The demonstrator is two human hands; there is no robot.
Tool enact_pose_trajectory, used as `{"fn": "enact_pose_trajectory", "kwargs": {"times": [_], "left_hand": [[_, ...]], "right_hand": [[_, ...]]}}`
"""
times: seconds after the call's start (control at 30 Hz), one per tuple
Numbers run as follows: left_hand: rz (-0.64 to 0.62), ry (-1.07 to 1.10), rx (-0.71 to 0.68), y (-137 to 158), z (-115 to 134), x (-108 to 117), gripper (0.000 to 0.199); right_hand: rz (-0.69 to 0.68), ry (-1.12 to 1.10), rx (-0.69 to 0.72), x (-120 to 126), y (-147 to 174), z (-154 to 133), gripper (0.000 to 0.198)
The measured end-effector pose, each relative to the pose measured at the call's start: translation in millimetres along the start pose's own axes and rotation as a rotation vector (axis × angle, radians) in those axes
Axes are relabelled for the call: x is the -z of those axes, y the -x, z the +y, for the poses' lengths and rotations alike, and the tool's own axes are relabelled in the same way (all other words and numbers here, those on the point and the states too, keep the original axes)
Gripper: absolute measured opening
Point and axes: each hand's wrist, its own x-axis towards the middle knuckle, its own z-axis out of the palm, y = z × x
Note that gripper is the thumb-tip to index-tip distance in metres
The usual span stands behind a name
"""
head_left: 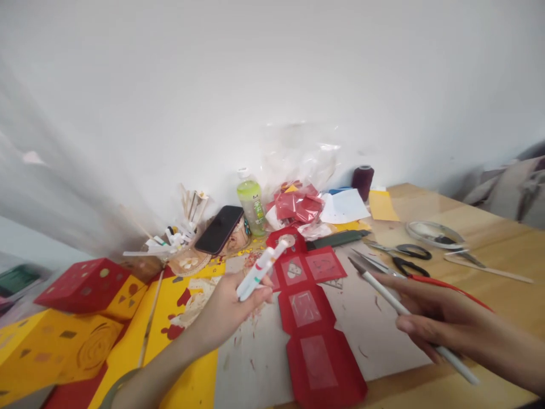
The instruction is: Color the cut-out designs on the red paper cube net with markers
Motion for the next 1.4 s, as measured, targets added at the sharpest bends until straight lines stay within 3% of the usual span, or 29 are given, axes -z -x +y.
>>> {"fn": "enact_pose_trajectory", "kwargs": {"times": [0.1,0.2,0.27,0.37,0.43,0.6,0.73,0.93,1.1,1.4], "left_hand": [[-0.106,-0.020,0.006,0.3,-6.3,-6.4,0.019],[-0.150,-0.151,-0.022,0.2,-18.9,-9.3,0.023],[-0.120,-0.304,-0.176,1.0,-27.0,-11.2,0.023],[-0.101,-0.506,-0.565,3.1,-36.6,-14.8,0.021],[-0.089,-0.638,-0.765,4.4,-41.6,-17.9,0.024],[0.027,-0.862,-0.999,6.7,-50.6,-25.7,0.018],[0.098,-0.920,-1.029,8.1,-56.4,-29.6,0.015],[0.037,-1.003,-1.026,10.0,-61.5,-32.8,0.018],[0.006,-1.004,-1.022,12.1,-61.8,-36.7,0.018],[-0.009,-0.967,-0.979,14.9,-62.8,-37.8,0.017]], "right_hand": [[-0.022,-0.081,-0.078,-5.7,-9.8,-10.3,0.073],[0.008,-0.322,-0.060,-11.2,-19.8,-10.3,0.043],[-0.015,-0.598,-0.034,-15.4,-27.9,-7.8,0.036],[-0.016,-0.856,-0.016,-25.4,-41.8,-6.0,0.022],[-0.007,-0.802,0.010,-35.9,-50.3,-7.3,0.016],[-0.058,-0.401,-0.013,-63.9,-63.7,-18.6,0.044],[0.017,-0.153,-0.031,-74.5,-70.0,-26.5,0.051],[-0.003,-0.132,0.159,-85.7,-75.8,-16.0,0.019],[0.063,-0.050,0.176,-90.3,-77.6,-3.3,0.025],[0.027,-0.031,0.160,-90.0,-75.8,-5.1,0.027]]}}
